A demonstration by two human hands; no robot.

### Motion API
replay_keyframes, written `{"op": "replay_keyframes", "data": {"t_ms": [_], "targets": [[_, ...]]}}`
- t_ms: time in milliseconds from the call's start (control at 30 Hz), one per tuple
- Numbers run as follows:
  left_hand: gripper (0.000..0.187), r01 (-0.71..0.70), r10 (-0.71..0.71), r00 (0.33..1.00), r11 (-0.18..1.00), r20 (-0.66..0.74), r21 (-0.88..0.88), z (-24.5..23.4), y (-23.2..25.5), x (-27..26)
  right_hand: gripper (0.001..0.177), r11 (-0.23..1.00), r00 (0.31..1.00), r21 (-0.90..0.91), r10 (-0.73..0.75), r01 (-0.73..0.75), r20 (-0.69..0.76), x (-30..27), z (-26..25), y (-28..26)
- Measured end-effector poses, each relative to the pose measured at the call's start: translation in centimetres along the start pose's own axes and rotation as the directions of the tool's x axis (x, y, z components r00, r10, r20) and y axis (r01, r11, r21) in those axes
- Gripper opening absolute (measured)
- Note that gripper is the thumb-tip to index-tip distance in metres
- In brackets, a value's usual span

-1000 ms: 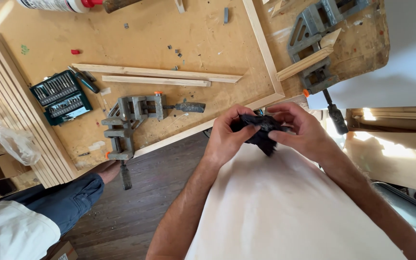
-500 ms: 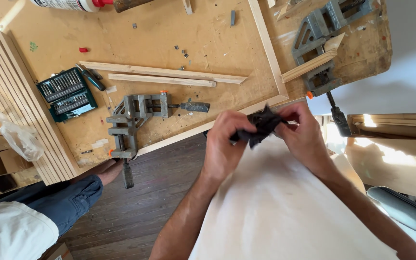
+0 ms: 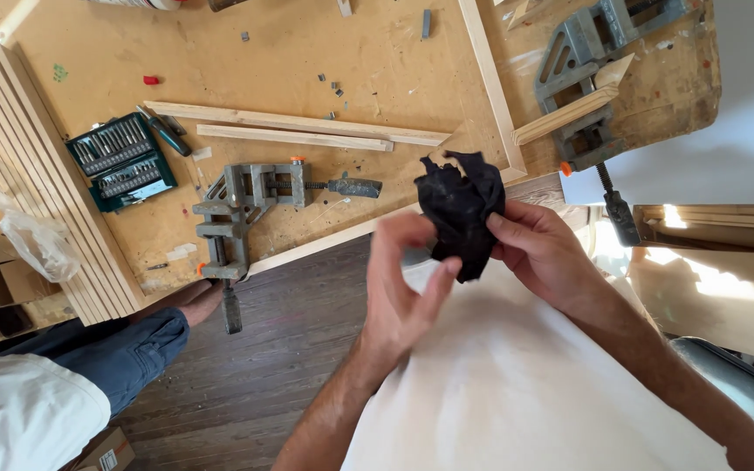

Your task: Assembling a wooden frame using glue, clamps, and a hammer

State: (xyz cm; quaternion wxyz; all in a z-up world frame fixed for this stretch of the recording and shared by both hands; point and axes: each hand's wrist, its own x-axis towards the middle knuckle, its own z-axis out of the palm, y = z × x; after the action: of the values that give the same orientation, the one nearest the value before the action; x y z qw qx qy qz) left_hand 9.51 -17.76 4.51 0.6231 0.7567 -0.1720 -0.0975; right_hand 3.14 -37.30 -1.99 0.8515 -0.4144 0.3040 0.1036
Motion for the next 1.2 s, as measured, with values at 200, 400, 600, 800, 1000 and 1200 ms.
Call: {"op": "replay_keyframes", "data": {"t_ms": [200, 400, 600, 800, 1000, 1200], "targets": [[0.071, 0.335, -0.357, 0.934, 0.838, 0.031, -0.430, 1.5, -3.8, 0.9, 0.026, 0.996, 1.000, -0.088, -0.026, 0.027, 0.018, -0.9, 3.5, -2.0], [0.026, 0.225, -0.226, 0.974, 0.949, 0.022, -0.221, 0.8, -2.8, 0.6, 0.037, 0.990, 0.998, -0.124, -0.062, 0.064, 0.027, -1.3, 3.5, -3.0], [0.042, 0.270, -0.278, 0.960, 0.937, -0.006, -0.222, 1.3, -3.3, -0.6, 0.022, 0.955, 0.990, -0.279, -0.126, 0.102, -0.069, -0.8, 0.8, -0.4], [0.041, 0.087, -0.082, 0.995, 0.991, -0.055, 0.101, 0.4, -2.1, -0.7, 0.024, 0.969, 0.985, -0.204, -0.154, 0.137, -0.073, -1.1, 2.5, -1.8], [0.056, 0.217, -0.215, 0.976, 0.972, 0.030, -0.088, 0.5, -2.0, -0.7, 0.021, 0.986, 0.993, -0.118, -0.118, 0.115, -0.017, 0.2, 1.1, 0.4], [0.086, 0.527, -0.497, 0.826, 0.515, 0.265, -0.676, 1.7, -6.4, -1.5, 0.031, 0.990, 0.990, 0.024, -0.142, 0.142, -0.020, 0.0, 1.2, 0.0]]}}
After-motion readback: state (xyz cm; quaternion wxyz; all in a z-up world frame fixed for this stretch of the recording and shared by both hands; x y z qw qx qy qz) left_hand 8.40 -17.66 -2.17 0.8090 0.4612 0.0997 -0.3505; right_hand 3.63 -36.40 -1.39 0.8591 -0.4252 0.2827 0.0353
